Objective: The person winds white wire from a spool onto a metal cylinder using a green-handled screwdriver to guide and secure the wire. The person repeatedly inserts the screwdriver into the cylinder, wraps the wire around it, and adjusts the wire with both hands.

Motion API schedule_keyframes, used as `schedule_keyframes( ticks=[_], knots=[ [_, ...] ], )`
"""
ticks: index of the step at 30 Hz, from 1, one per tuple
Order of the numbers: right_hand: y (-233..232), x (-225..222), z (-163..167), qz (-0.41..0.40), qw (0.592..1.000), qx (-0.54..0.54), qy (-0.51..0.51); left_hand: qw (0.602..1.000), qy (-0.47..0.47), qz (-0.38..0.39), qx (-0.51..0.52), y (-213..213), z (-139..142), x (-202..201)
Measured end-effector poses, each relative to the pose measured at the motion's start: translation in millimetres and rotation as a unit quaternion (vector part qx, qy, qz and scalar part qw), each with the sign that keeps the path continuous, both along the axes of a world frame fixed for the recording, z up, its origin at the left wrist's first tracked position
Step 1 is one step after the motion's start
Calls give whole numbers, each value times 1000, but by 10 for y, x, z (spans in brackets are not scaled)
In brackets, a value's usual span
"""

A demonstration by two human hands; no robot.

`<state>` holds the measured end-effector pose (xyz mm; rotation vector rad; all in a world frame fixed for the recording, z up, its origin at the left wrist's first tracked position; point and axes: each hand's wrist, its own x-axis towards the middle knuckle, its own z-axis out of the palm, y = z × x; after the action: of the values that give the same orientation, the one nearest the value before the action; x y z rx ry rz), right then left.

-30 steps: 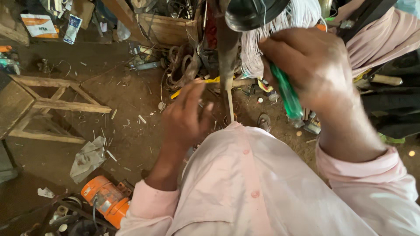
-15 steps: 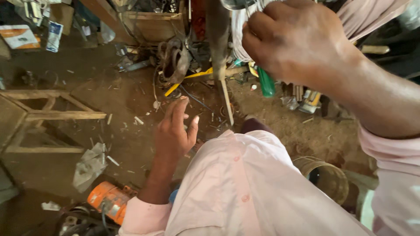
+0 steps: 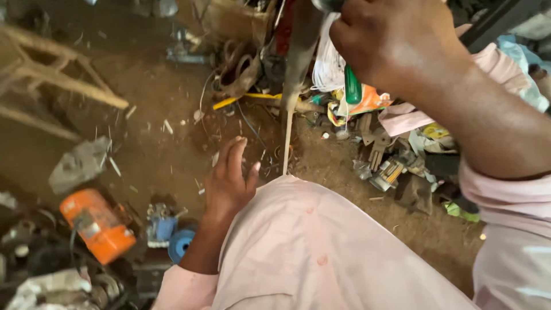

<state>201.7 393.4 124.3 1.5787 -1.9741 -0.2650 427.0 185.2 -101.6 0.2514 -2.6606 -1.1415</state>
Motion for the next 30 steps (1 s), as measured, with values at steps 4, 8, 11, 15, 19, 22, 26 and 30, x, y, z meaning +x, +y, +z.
schedule_keyframes(
  ticks=[4, 8, 11, 15, 19, 22, 26, 30],
  knots=[
    [-139, -92, -158, -91, 985, 145, 30, 994, 103, 29, -32, 141, -28, 177],
    [-22, -96, -203, -56, 984, 168, 35, 991, 111, 62, -33, 171, -23, 292],
    [47, -116, -152, -39, 988, 147, 21, 993, 83, 78, -45, 126, -27, 287],
    [162, -117, -39, -58, 996, 71, 11, 993, 63, 67, -74, 123, -35, 268],
    [356, -205, -39, 6, 998, -52, -40, 997, 64, 48, -3, 160, -2, 241],
    [453, -301, -241, 16, 951, -199, -235, 996, 79, 34, -32, 116, 46, 195],
    [430, -299, -682, 47, 770, -440, -460, 998, 55, 19, -33, 41, 136, 155],
    [278, -319, -916, 65, 647, -564, -509, 995, 84, -3, -55, -28, 227, 25]
  ],
)
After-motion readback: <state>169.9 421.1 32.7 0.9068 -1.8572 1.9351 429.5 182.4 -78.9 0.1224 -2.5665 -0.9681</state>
